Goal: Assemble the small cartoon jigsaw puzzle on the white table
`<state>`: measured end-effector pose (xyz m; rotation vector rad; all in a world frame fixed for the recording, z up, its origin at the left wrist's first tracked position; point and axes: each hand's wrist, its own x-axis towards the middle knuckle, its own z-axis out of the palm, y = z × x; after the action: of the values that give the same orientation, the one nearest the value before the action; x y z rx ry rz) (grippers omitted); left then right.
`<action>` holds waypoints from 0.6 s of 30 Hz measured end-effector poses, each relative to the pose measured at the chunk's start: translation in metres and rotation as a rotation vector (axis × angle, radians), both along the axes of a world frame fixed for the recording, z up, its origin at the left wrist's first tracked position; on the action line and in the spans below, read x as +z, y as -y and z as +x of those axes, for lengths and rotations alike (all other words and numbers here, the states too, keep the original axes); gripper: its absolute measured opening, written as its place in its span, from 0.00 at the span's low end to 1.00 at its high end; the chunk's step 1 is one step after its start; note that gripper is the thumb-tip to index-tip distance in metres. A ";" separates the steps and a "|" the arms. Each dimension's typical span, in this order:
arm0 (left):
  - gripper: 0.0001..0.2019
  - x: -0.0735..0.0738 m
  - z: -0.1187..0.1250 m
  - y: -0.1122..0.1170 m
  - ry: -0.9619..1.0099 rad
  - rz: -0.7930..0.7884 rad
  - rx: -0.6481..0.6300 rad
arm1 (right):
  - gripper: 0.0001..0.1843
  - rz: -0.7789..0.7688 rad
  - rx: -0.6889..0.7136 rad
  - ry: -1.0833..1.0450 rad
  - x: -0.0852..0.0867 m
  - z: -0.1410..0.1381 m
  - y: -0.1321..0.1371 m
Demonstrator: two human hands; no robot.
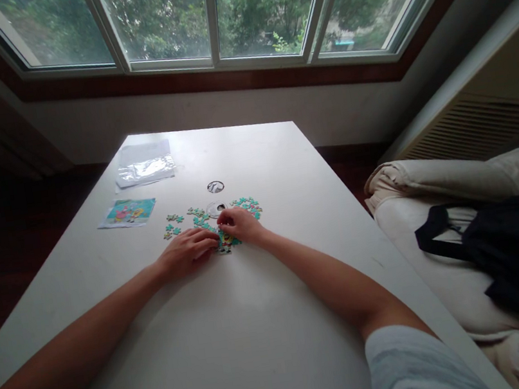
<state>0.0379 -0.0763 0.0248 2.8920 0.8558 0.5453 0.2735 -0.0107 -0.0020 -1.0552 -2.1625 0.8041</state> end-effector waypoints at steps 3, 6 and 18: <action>0.10 0.001 0.000 0.001 0.001 0.006 -0.002 | 0.04 0.086 -0.007 0.056 0.003 -0.001 0.001; 0.10 0.001 0.001 0.001 0.011 0.005 -0.001 | 0.03 0.150 -0.026 0.108 0.004 -0.002 0.003; 0.10 -0.001 0.001 0.001 -0.001 0.013 0.021 | 0.04 0.186 -0.039 0.202 0.003 -0.001 0.003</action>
<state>0.0389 -0.0773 0.0236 2.8981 0.8876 0.5527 0.2724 -0.0132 0.0009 -1.1191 -2.3246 0.4843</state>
